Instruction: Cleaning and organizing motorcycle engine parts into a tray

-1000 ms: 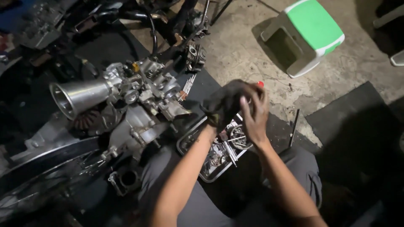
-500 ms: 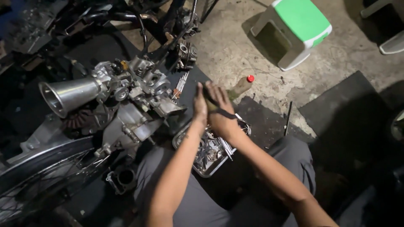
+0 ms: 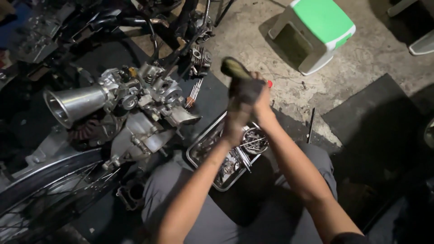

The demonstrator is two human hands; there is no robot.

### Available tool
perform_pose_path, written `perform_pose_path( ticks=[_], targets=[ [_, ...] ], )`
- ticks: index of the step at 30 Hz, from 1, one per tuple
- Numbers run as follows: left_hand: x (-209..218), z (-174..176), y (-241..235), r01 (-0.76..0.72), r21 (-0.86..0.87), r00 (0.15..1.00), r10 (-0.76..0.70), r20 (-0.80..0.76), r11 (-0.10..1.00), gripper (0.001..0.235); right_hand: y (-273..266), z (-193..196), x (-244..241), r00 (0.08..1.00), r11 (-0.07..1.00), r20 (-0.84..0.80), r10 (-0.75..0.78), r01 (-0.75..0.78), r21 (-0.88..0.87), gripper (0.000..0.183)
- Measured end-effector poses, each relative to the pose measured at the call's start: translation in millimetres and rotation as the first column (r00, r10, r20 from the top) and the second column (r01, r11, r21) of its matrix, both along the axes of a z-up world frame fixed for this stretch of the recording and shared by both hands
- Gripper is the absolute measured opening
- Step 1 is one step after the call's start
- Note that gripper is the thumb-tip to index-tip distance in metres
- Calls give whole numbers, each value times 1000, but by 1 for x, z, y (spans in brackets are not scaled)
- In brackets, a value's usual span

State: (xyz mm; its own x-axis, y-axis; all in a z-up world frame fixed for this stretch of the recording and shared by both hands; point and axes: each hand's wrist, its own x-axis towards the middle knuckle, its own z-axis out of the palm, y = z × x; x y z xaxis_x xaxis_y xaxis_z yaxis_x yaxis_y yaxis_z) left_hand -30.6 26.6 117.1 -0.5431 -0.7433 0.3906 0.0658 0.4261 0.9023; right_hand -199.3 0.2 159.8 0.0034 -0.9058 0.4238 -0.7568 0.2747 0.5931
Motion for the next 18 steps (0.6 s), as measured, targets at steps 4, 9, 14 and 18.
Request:
perform_pose_path(
  ticks=[4,9,14,18],
  targets=[
    [-11,67,3,-267,-24,963,268,34,963,51,10,5,17,997,998,69,43,-45,37,17],
    [9,56,-23,-291,241,956,272,106,926,62,11,6,29,982,990,153,113,-124,61,12],
    [-19,60,11,-276,-275,961,263,-84,921,41,20,0,32,956,976,240,170,-197,93,9],
    [-11,71,6,-155,-432,987,156,-33,888,44,28,-1,33,931,968,313,189,-230,98,9]
  ],
)
